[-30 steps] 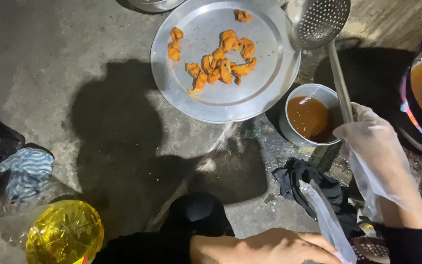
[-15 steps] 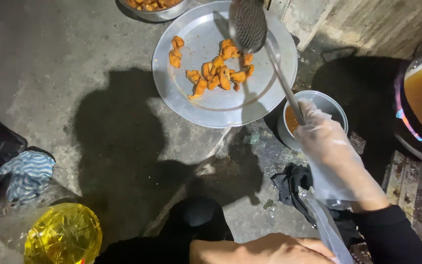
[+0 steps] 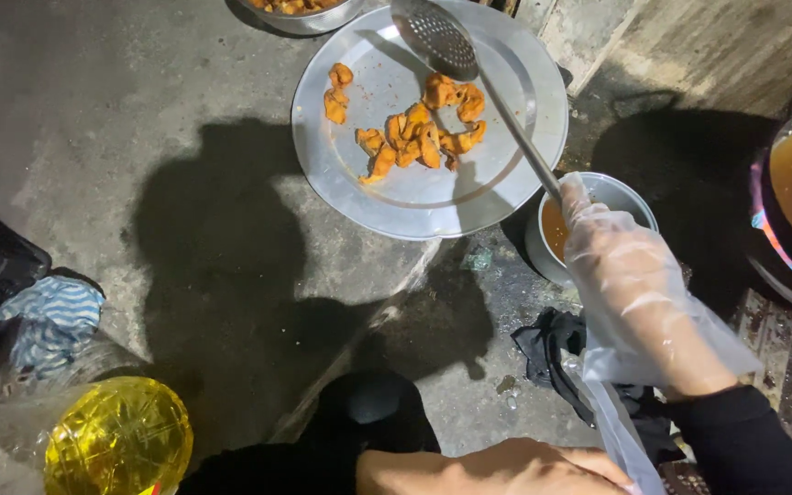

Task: The person deep-fries fish fillets in a wok of hot oil. They use a slotted spoon to stir the fish and remove the cooked pieces, placing them onto a metal tray. The person also handles raw fish fillets from a red basket and transfers them into the oil.

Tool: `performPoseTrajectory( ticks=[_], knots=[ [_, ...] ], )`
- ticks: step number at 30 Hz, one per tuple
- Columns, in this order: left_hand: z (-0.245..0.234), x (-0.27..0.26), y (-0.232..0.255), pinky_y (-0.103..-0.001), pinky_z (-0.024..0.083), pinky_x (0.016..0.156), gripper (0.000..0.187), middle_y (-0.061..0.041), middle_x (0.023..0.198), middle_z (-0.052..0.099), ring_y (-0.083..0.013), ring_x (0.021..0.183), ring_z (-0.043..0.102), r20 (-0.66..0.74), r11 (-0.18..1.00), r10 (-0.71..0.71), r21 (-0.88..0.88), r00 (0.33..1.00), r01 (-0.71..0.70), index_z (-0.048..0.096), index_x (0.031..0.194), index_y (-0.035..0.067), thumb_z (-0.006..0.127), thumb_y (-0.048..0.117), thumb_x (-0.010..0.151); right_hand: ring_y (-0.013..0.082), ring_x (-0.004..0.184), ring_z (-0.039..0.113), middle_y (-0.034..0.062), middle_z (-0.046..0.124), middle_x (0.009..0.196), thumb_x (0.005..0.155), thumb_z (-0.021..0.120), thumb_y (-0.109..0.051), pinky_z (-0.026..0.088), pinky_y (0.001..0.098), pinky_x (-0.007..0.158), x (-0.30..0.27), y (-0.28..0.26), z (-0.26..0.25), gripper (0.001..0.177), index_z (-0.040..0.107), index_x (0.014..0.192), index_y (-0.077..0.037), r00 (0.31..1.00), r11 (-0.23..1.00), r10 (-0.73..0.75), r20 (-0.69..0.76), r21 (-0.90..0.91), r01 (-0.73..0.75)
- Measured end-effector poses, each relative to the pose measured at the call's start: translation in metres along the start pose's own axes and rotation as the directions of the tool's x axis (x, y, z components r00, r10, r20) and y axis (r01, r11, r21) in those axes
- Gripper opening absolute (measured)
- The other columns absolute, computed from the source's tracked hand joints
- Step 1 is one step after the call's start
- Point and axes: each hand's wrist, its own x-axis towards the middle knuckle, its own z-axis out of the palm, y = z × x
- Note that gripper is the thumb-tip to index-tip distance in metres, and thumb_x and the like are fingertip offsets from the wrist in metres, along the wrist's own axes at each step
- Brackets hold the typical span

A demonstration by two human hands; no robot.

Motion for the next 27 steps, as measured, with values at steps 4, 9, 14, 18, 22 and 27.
performPoseTrajectory(
  ticks=[4, 9, 14, 18, 22, 27],
  knots=[
    [-0.008, 0.001, 0.019, -0.039, 0.053, 0.106, 0.044, -0.008, 0.158, 0.048, -0.0256, 0.143, 0.056, 0.012, 0.998, -0.013, 0.064, 1.0, 0.012, 0.045, 0.147, 0.018, 0.043, 0.036, 0.107, 0.0181, 0.05, 0.066, -0.0018, 0.065, 0.074, 0.107, 0.037, -0.034, 0.052, 0.0356, 0.042, 0.056, 0.046, 0.091, 0.046, 0.047, 0.15, -0.022, 0.843, 0.94, -0.14, -0.52, -0.337, -0.052],
    [-0.011, 0.002, 0.031, -0.036, 0.054, 0.102, 0.042, -0.007, 0.156, 0.05, -0.0221, 0.144, 0.056, 0.015, 0.993, -0.053, 0.11, 0.998, 0.051, 0.046, 0.146, 0.019, 0.045, 0.032, 0.106, 0.0236, 0.081, 0.069, 0.0102, 0.062, 0.105, 0.099, 0.046, -0.028, 0.058, 0.036, 0.067, 0.051, 0.051, 0.071, 0.059, 0.035, 0.155, -0.012, 0.878, 0.966, -0.156, -0.453, -0.256, 0.04],
    [-0.013, 0.007, 0.038, -0.033, 0.054, 0.099, 0.041, -0.006, 0.154, 0.052, -0.0186, 0.144, 0.056, 0.027, 0.984, -0.089, 0.157, 0.996, 0.084, 0.047, 0.145, 0.019, 0.046, 0.029, 0.106, 0.0063, 0.087, 0.074, 0.0052, 0.066, 0.131, 0.105, 0.031, -0.036, 0.064, 0.0191, 0.064, 0.051, 0.047, 0.067, 0.058, 0.04, 0.153, -0.005, 0.877, 0.84, -0.214, -0.43, -0.54, -0.06],
    [-0.023, 0.013, 0.059, -0.035, 0.046, 0.112, 0.046, -0.004, 0.153, 0.051, -0.024, 0.132, 0.06, 0.044, 0.967, -0.23, 0.128, 0.972, 0.222, 0.05, 0.142, 0.027, 0.051, 0.038, 0.098, 0.0272, 0.067, 0.067, 0.01, 0.068, 0.084, 0.103, 0.035, -0.009, 0.059, 0.0393, 0.059, -0.01, 0.013, 0.001, 0.041, 0.038, 0.142, -0.019, 0.966, 0.939, 0.258, -0.026, 0.243, -0.244],
    [-0.02, 0.016, 0.059, -0.033, 0.042, 0.115, 0.045, -0.005, 0.15, 0.05, -0.0224, 0.134, 0.056, 0.042, 0.949, -0.245, 0.214, 0.969, 0.231, 0.051, 0.141, 0.019, 0.055, 0.028, 0.096, 0.0529, 0.088, 0.068, 0.0278, 0.07, 0.1, 0.087, 0.053, -0.012, 0.051, 0.06, 0.074, -0.027, 0.032, 0.067, 0.064, 0.043, 0.149, -0.026, 0.88, 0.704, 0.475, -0.006, 0.603, -0.376],
    [-0.021, 0.02, 0.072, -0.038, 0.048, 0.107, 0.044, -0.006, 0.143, 0.054, -0.0254, 0.129, 0.06, 0.018, 0.958, -0.183, 0.225, 0.983, 0.175, 0.053, 0.139, 0.015, 0.052, 0.035, 0.099, 0.0434, 0.086, 0.067, 0.0216, 0.069, 0.101, 0.087, 0.047, -0.006, 0.052, 0.0515, 0.079, -0.073, 0.031, 0.118, 0.061, 0.05, 0.144, -0.024, 0.768, 0.415, 0.601, 0.222, 0.734, -0.537]
  ],
)
